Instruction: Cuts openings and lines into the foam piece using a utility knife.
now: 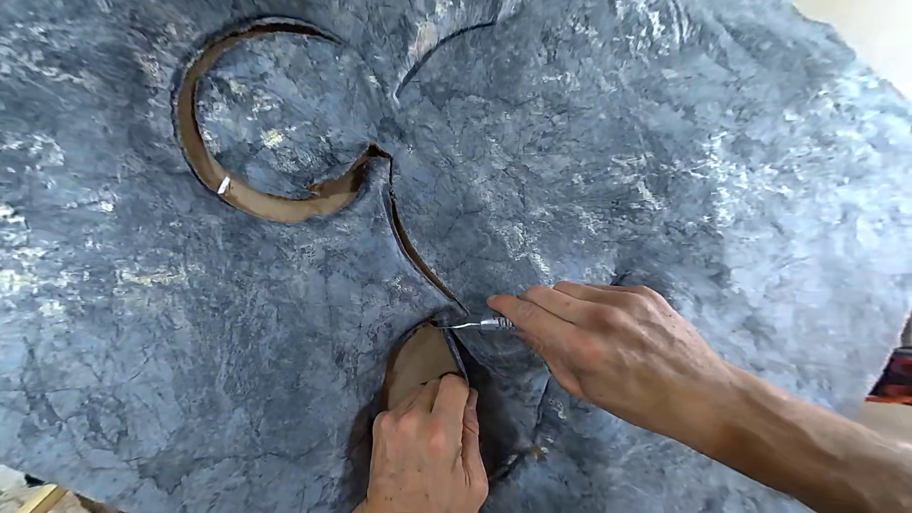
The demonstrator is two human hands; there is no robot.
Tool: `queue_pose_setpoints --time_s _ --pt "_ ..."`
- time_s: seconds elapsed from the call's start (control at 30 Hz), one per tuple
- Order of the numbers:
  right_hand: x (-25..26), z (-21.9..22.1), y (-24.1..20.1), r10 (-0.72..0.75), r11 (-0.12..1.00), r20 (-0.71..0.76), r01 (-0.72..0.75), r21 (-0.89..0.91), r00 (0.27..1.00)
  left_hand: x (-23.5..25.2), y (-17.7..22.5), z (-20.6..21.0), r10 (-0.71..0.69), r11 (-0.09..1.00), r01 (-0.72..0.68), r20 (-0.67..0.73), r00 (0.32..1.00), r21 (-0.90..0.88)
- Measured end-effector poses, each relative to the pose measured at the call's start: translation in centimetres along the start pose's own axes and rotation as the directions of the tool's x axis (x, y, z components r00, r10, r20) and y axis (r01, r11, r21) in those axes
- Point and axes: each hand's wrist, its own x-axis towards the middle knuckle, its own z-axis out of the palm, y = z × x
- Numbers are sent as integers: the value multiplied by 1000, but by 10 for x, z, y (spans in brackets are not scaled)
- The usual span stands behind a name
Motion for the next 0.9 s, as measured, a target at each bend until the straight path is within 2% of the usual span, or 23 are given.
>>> queue_pose_setpoints --time_s 0.13,0.3,0.5,0.7,0.9 --pt "-13 -6 14 2 1000 31 -1 -29 1000 -2 -2 -2 39 999 -39 14 999 -12" --pt "-36 -25 27 68 997 30 -67 -32 997 -4 0 2 80 995 -80 12 997 63" --pt "-6 -15 -9 13 1000 16 -12 -16 1000 -4 1 5 105 993 -105 -2 994 63" --pt "1 -11 0 -1 999 90 6 -51 996 -5 -4 2 130 991 -130 -25 991 -12" --pt "-9 -27 9 -12 1000 42 12 -10 999 -9 -3 -1 216 976 -216 6 976 10"
